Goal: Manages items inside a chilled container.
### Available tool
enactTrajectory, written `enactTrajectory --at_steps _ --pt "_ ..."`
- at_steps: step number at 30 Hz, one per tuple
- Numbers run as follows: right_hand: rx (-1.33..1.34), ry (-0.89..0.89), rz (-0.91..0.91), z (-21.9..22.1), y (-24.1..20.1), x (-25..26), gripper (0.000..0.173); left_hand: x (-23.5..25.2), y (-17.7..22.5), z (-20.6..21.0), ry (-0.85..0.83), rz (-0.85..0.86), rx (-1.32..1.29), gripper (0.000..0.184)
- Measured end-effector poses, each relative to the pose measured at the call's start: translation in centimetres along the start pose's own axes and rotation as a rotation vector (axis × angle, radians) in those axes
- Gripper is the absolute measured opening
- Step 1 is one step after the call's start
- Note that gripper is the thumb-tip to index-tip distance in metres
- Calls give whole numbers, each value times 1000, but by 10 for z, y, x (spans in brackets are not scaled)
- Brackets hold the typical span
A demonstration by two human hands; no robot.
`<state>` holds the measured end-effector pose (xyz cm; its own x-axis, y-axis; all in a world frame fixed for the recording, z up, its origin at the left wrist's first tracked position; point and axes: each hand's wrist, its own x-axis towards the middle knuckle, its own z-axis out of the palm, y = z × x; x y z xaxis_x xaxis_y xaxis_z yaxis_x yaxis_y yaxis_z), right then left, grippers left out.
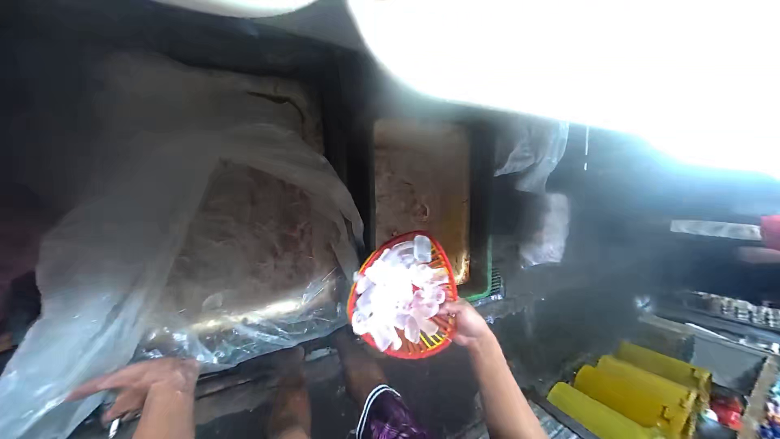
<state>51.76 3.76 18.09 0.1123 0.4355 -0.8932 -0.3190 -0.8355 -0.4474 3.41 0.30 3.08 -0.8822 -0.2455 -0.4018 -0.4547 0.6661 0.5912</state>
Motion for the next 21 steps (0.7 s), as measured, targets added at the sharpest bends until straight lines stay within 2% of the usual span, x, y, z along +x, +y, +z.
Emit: enactTrajectory --at_steps 2,5,7,9,12,14,16,18,19,21 --pt "-8 131 20 -25 -14 30 19 3 -5 0 -15 16 27 83" --pt "29 390 27 -46 -38 117 14 9 -14 1 -32 -8 -39 83" --pt "62 479 -168 -51 -55 178 21 10 -17 2 -18 -16 -50 85" --pt "-203 592 -349 -38 -80 210 32 12 -18 4 8 -12 -41 85" --pt "-786 769 -363 -11 -110 205 64 15 -20 3 22 -13 -7 86" --pt "-1064 817 -403 -7 -106 213 73 19 -20 6 27 -8 -42 85" --pt "-1301 843 -555 -27 -88 219 75 20 -22 7 30 -8 -19 84" --pt "-1422 858 -601 -37 -74 209 70 20 -20 8 26 -18 -13 83" --pt "-1414 880 -631 -42 -67 202 66 20 -18 8 32 -23 -17 82" --pt "-1304 923 -690 -45 -57 187 69 20 -14 8 51 -28 -27 82"
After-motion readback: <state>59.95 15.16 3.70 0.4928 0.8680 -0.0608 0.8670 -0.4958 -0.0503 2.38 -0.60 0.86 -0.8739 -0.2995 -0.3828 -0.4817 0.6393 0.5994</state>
